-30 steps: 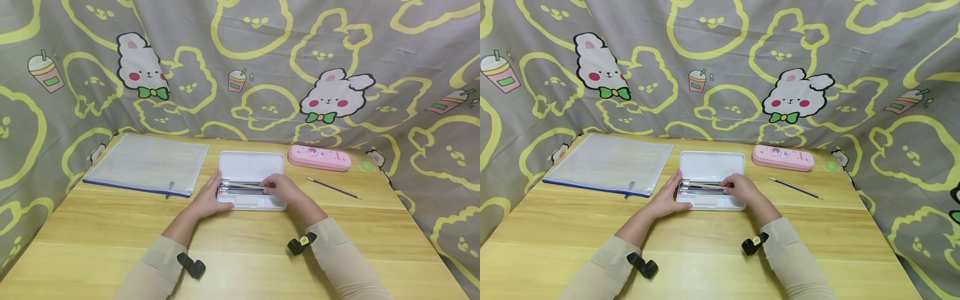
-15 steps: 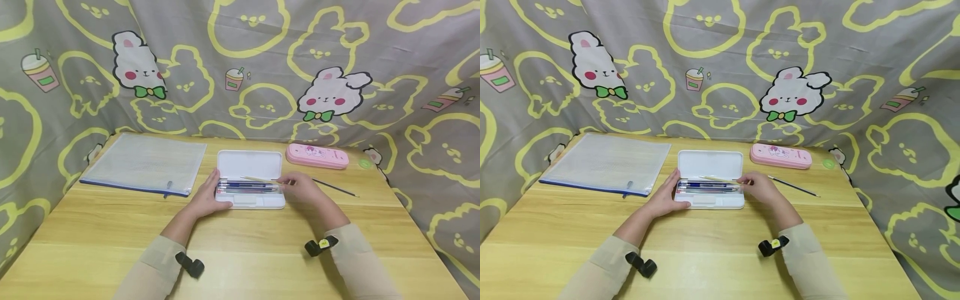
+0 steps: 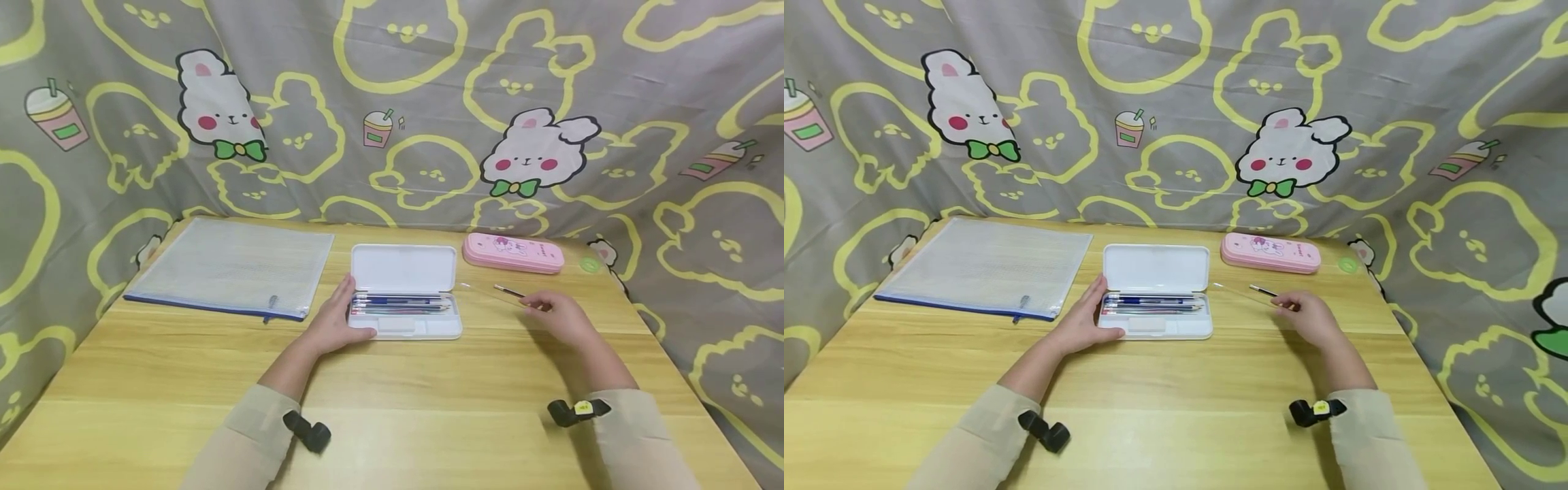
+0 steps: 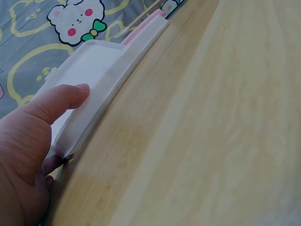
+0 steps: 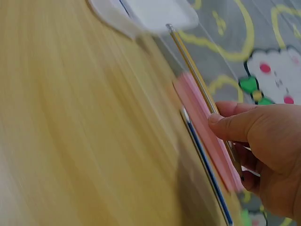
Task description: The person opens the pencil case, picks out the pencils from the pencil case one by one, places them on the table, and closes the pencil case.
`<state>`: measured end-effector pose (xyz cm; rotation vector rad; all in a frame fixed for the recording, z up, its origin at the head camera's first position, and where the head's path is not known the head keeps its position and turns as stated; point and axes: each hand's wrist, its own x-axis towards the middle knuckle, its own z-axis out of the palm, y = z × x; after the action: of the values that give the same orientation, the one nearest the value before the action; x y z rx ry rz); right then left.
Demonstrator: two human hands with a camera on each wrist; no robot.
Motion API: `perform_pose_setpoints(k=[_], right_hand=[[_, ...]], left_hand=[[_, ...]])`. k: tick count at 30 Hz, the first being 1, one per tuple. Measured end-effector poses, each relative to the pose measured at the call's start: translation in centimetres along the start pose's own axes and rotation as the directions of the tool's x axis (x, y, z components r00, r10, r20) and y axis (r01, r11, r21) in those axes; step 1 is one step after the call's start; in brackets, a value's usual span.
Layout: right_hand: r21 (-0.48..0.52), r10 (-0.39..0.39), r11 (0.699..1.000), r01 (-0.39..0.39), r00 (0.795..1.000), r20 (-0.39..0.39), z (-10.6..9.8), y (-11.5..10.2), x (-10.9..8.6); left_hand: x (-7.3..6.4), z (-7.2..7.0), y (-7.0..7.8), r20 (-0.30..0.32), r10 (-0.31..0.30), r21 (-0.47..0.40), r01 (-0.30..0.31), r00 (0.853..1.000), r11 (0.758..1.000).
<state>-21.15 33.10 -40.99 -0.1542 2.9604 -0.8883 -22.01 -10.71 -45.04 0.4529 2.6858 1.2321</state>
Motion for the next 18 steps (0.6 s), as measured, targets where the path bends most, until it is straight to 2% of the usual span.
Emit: perform_pose_setpoints(k=[10, 18], right_hand=[[-0.041, 0.099, 0.994, -0.099, 0.995, 0.001, -1.1, 4.0, -0.8], [-0.060, 0.150, 0.987, -0.147, 0.988, 0.035, -1.2, 5.2, -1.1]], left_hand=[[0.1, 0.0, -0.1, -0.002, 0.001, 0.002, -0.001, 1.000, 1.000], [0.1, 0.1, 0.0, 0.003, -0.011, 0.006, 0.011, 1.000, 1.000]])
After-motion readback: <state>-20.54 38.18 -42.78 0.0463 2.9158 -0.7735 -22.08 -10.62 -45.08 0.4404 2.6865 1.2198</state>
